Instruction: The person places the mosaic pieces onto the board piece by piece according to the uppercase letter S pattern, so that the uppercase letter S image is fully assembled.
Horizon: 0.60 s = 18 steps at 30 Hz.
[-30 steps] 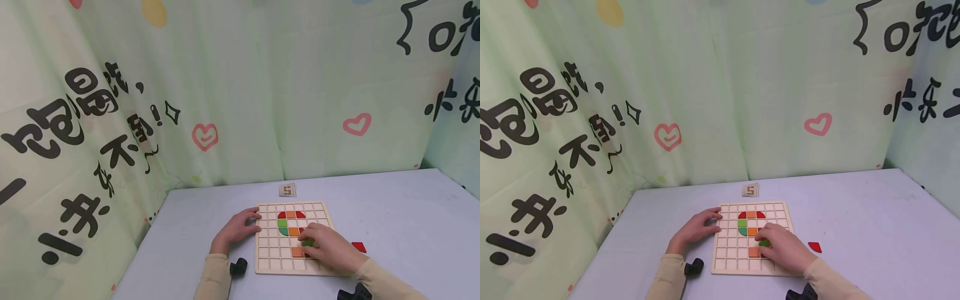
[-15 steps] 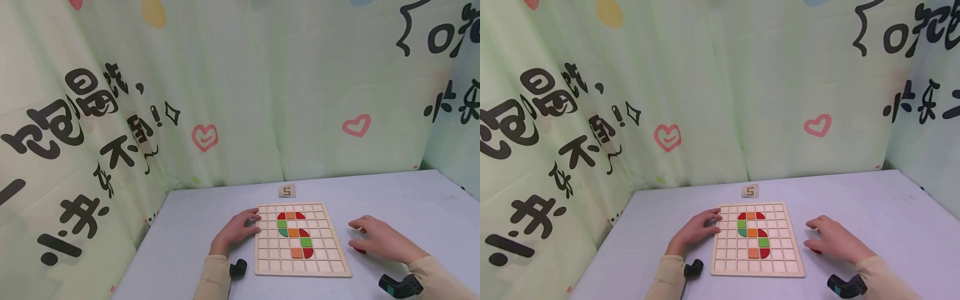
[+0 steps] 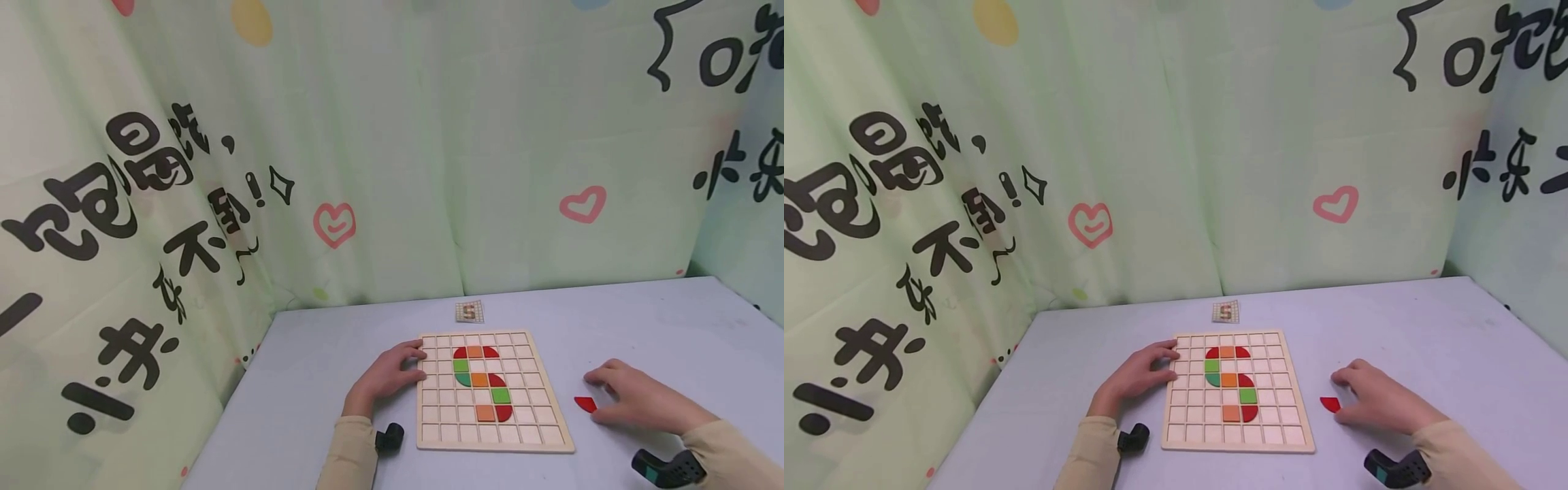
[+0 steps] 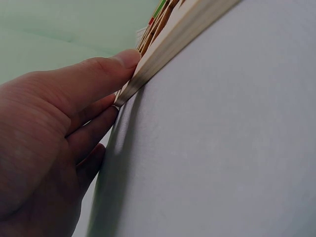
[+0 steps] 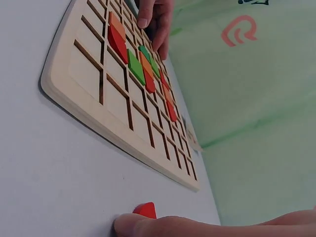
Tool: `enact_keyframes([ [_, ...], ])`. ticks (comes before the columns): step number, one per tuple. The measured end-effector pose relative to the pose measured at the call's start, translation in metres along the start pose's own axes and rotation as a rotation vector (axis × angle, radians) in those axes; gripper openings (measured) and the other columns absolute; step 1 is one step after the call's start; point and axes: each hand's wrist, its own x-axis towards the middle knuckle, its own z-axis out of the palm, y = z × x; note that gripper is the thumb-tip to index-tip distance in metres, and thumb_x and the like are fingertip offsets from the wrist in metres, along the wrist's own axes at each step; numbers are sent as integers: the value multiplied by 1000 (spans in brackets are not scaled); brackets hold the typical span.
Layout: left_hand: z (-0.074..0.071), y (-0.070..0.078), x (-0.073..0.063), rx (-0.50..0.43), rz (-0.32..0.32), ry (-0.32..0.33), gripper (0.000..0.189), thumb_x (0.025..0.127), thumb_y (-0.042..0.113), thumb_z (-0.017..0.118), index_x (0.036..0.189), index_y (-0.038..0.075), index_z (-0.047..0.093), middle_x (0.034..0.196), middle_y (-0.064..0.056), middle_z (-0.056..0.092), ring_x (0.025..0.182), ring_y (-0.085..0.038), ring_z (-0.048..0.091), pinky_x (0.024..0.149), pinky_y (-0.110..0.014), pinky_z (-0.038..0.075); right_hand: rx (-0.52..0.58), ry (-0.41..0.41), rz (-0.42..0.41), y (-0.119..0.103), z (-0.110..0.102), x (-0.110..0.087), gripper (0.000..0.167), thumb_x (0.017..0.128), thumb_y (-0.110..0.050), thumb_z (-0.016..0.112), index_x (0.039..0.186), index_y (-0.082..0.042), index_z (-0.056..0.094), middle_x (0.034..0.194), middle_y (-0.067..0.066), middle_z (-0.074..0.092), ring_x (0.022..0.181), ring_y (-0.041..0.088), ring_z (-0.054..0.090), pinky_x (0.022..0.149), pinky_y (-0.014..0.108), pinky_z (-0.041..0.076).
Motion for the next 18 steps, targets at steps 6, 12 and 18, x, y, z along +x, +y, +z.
enact_keyframes([
  [6,0,1,0,-1,-2,2,38,94,25,70,128,8,66,155,-5,48,146,-27,41,120,-46,34,28,28,-37,-6,4,3,34,78,-16,83,104,0,69,94,3,61,84,17,55,74,34,55],
  [12,1,1,0,3,-9,1,38,94,26,71,128,9,66,155,-5,48,146,-27,40,120,-46,35,37,71,-125,-5,6,3,18,80,-8,79,94,-8,68,86,-3,58,76,8,49,65,22,48],
  [18,1,1,0,8,-16,-4,38,94,26,70,129,10,66,155,-5,47,147,-27,39,120,-45,35,34,87,-157,-3,7,3,14,83,-9,78,93,-10,68,86,-5,58,74,0,47,65,22,49],
])
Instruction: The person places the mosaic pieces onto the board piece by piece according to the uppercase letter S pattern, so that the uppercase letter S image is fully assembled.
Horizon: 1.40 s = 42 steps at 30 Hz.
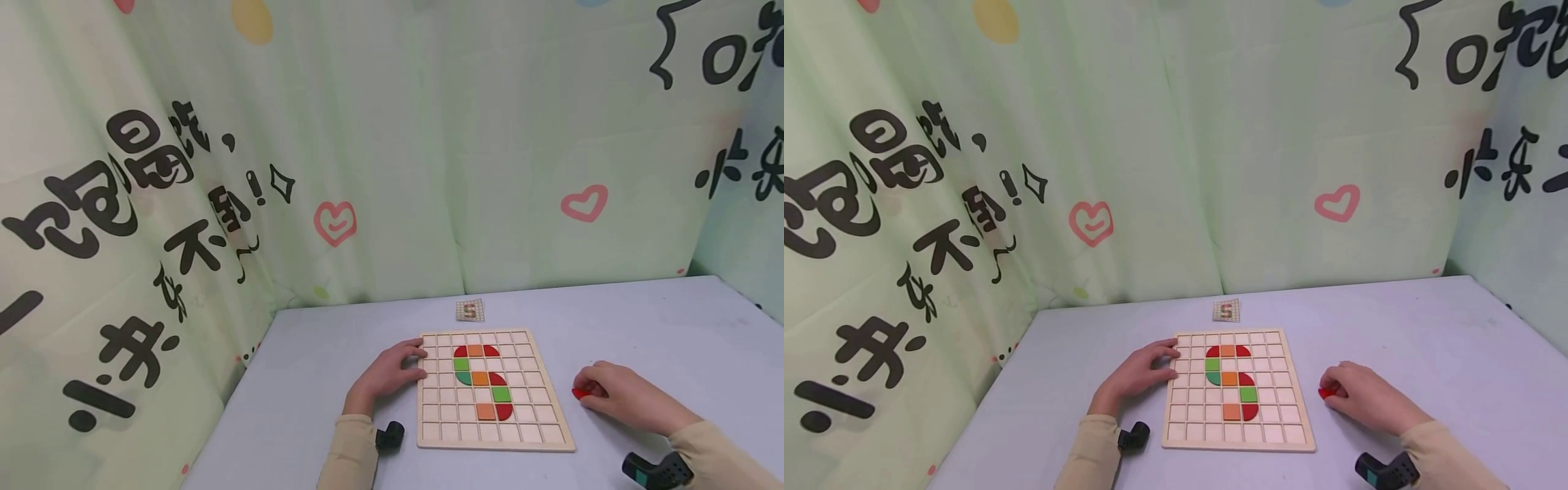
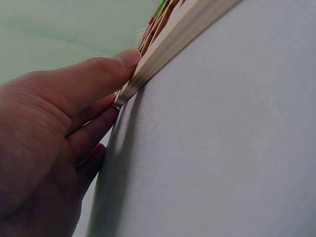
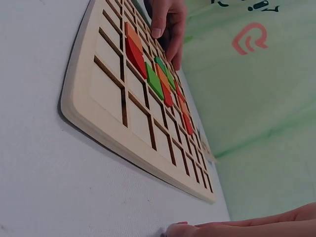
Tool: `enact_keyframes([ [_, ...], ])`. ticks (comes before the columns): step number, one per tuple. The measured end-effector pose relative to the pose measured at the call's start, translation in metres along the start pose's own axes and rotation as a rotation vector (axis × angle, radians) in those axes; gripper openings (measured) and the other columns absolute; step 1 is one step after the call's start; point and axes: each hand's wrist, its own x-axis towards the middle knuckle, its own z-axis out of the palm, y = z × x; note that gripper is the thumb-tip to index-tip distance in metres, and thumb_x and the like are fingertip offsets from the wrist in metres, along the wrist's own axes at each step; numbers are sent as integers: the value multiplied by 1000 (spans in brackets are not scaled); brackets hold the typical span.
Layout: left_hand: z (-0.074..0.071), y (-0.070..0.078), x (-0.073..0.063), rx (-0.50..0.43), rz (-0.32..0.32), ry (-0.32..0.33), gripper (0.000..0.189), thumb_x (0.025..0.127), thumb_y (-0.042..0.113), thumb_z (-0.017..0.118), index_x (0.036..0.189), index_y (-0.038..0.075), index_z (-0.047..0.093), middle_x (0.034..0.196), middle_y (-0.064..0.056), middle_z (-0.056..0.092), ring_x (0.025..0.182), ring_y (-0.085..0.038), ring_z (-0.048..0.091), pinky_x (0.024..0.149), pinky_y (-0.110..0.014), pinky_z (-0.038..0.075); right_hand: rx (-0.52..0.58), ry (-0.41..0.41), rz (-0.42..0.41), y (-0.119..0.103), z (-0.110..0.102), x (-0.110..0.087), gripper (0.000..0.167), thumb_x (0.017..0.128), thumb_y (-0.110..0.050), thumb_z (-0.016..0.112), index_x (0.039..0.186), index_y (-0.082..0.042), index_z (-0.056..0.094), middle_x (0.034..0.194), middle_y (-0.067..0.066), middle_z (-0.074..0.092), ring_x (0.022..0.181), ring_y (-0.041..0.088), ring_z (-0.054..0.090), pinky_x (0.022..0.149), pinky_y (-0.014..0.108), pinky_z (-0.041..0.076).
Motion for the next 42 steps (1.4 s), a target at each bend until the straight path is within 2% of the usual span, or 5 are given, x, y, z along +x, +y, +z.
enact_keyframes([
  [9,0,0,0,-11,0,2,38,94,25,70,128,9,66,155,-5,47,146,-27,40,120,-46,35,19,-29,52,-2,0,0,23,80,-9,80,100,-4,70,86,-2,58,76,11,48,63,21,46],
  [19,0,0,0,-13,-3,6,38,94,26,70,128,11,66,155,-4,47,146,-27,40,120,-45,35,1,-33,50,-4,-5,3,17,83,-6,76,100,-4,72,88,-2,61,76,10,50,64,22,48],
  [25,-1,1,-1,-17,8,3,38,94,26,70,128,9,66,155,-6,47,146,-28,40,121,-46,34,-12,31,42,-17,-10,10,18,85,-8,75,103,-4,73,91,-1,63,80,13,53,66,24,51],
  [36,-1,1,-2,-17,10,3,38,94,25,70,128,9,66,155,-6,47,147,-29,39,121,-47,34,119,-15,-41,-80,5,28,20,88,-11,75,107,-6,73,97,-2,65,86,11,57,71,22,55],
  [42,-2,1,-1,-15,2,2,38,94,25,71,128,9,66,155,-5,48,146,-27,40,120,-46,34,143,-19,-218,-103,23,36,17,87,-11,75,103,-8,74,93,-7,62,78,2,53,66,20,51],
])
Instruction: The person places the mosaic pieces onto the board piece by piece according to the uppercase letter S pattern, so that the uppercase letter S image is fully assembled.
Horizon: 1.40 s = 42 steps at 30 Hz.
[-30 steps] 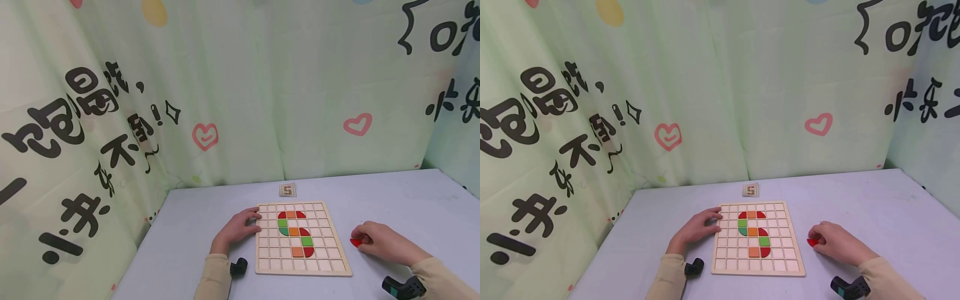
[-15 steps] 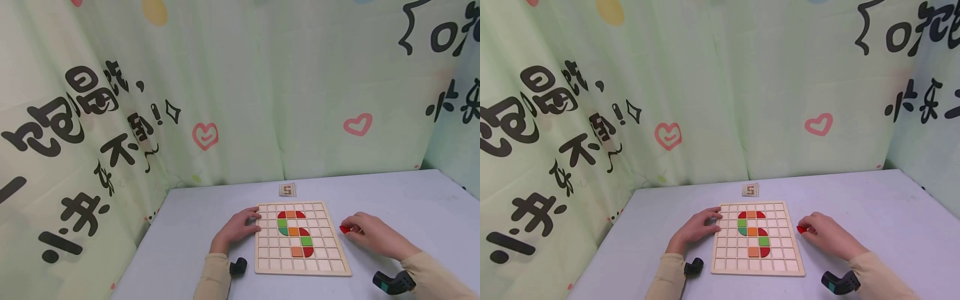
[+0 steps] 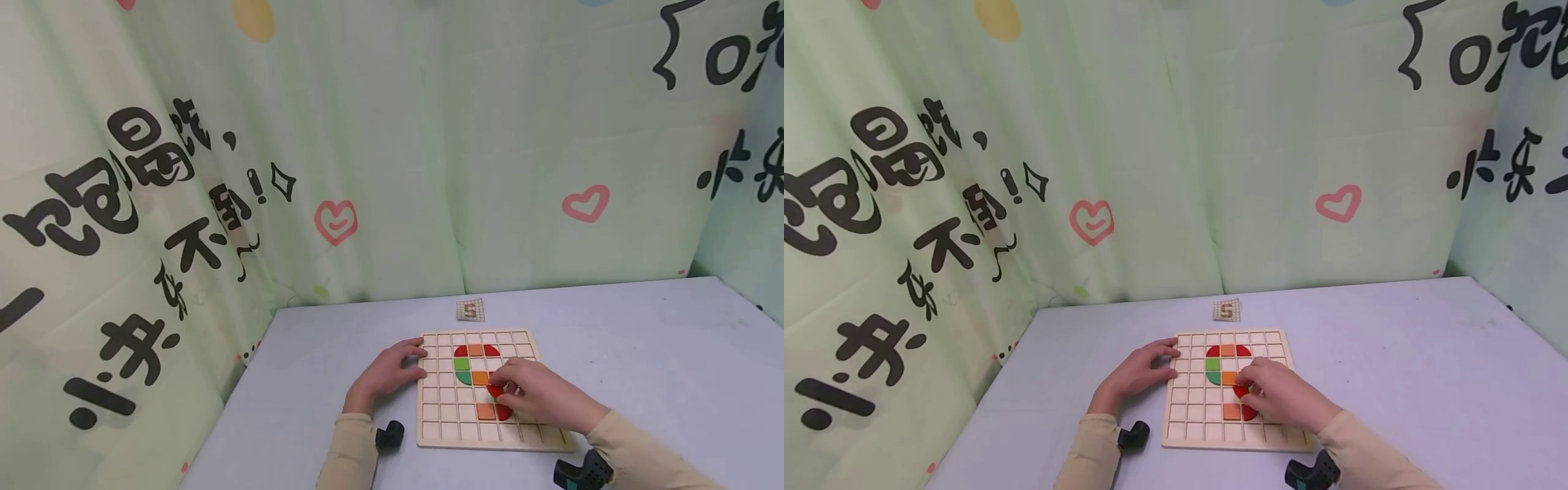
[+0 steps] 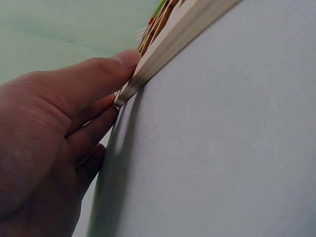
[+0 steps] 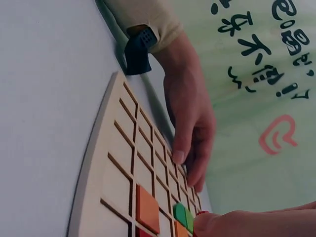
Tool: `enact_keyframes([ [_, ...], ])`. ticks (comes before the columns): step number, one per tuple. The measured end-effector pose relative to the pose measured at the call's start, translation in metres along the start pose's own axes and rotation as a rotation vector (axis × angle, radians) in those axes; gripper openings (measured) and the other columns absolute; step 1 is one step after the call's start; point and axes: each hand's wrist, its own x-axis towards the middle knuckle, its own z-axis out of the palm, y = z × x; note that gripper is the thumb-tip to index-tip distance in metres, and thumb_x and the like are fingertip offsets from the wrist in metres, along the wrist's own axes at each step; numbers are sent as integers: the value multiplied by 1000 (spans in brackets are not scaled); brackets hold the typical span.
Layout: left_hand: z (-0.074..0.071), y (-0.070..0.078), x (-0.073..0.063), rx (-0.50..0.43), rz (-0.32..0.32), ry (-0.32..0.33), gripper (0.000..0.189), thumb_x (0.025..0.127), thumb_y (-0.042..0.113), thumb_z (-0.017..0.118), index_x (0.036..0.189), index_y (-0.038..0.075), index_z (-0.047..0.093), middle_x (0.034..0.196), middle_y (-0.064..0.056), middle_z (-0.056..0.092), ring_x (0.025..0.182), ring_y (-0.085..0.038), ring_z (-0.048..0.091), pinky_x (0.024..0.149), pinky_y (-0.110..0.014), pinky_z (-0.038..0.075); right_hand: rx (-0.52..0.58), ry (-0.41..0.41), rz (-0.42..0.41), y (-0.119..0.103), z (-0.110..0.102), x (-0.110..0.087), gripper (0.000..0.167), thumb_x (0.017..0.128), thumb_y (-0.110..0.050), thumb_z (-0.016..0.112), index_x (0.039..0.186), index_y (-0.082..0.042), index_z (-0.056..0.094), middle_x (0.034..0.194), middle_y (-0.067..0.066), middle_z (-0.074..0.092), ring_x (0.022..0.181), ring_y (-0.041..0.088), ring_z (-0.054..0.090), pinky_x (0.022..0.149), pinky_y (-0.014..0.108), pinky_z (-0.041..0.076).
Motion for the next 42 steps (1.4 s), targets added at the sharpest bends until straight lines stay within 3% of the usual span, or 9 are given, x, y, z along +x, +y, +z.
enact_keyframes([
  [4,1,-1,0,4,-5,-4,39,94,26,70,129,9,66,155,-5,47,146,-27,40,120,-46,34,-15,-14,-60,-9,12,6,16,88,-16,76,102,-10,74,90,-9,60,74,1,49,63,20,47],
  [10,1,-1,0,-1,-9,-3,38,94,26,70,129,10,66,155,-5,47,146,-27,40,120,-46,34,-35,-47,-79,-16,24,14,16,88,-19,76,102,-11,74,89,-9,60,75,2,48,63,21,46],
  [17,1,2,1,-5,-20,-5,39,94,27,70,129,11,66,155,-3,47,147,-26,39,121,-45,34,-62,-23,-89,-18,35,20,14,87,-15,76,100,-11,73,89,-9,59,75,1,47,65,22,47],
  [26,1,2,0,6,-27,-6,39,94,25,70,130,10,66,155,-3,47,147,-26,39,121,-45,35,-77,-26,-74,-17,39,22,7,86,-12,74,91,-17,72,84,-12,54,75,1,45,66,22,46],
  [42,1,1,0,-15,-31,-4,39,94,28,70,130,12,66,155,-2,47,147,-25,40,121,-45,34,-104,15,-97,-18,41,21,8,85,-12,75,89,-17,71,84,-12,54,75,1,45,66,23,47],
])
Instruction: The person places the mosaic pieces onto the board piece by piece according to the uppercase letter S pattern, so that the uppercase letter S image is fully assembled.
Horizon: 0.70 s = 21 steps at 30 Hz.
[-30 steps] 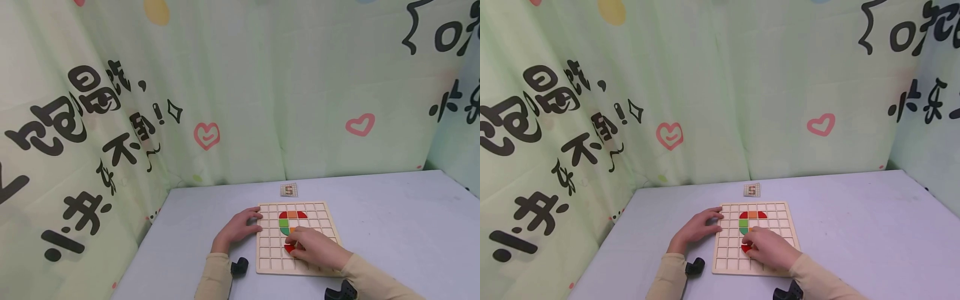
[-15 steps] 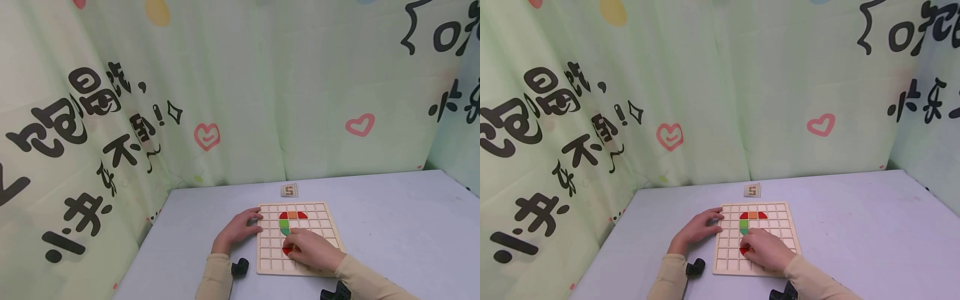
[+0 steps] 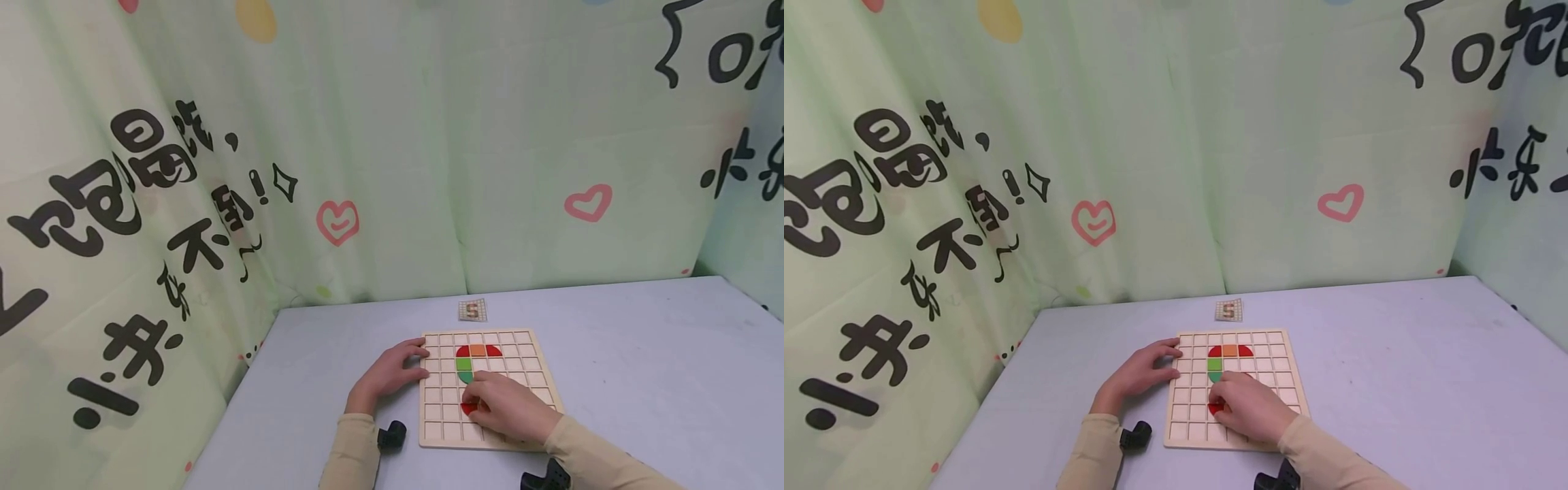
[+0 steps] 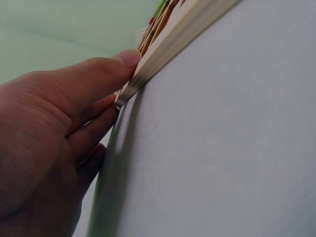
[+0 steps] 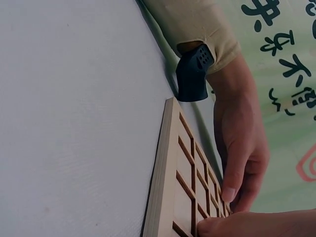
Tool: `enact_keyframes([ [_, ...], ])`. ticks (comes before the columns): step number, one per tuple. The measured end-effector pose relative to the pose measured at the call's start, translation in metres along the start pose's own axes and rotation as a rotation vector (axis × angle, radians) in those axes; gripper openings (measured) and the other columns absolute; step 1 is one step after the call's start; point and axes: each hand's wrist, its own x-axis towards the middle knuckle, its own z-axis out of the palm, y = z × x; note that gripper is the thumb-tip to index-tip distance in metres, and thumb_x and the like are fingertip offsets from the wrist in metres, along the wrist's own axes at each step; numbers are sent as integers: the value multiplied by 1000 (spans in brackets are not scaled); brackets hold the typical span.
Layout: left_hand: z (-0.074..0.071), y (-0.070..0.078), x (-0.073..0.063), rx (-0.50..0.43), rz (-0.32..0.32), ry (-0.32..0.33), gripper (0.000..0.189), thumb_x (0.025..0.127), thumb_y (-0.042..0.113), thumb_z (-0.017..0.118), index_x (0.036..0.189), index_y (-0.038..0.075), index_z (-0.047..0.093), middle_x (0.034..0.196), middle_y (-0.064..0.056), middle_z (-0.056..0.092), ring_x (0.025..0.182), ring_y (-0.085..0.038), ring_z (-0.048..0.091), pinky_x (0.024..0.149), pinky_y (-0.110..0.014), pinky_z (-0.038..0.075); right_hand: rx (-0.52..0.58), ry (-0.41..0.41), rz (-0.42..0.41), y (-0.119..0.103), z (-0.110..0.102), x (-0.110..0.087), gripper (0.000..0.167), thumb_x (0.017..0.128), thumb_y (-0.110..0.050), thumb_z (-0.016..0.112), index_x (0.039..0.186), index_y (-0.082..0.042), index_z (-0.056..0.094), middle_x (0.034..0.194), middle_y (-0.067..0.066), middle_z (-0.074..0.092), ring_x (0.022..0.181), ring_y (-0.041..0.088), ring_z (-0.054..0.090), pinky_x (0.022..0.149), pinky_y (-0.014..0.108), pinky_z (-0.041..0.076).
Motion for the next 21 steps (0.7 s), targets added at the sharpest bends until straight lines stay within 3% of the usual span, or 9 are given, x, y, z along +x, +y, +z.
enact_keyframes([
  [14,0,0,0,10,4,5,39,94,27,70,130,12,66,155,-1,48,146,-24,40,121,-45,35,43,-10,33,2,0,0,6,87,-16,75,89,-19,71,86,-13,56,75,2,48,68,23,48],
  [21,1,0,0,13,6,0,39,94,26,71,129,11,66,155,-3,48,146,-26,40,120,-46,35,72,56,104,14,-13,-4,4,90,-18,72,92,-15,73,84,-11,60,75,3,51,67,24,49],
])
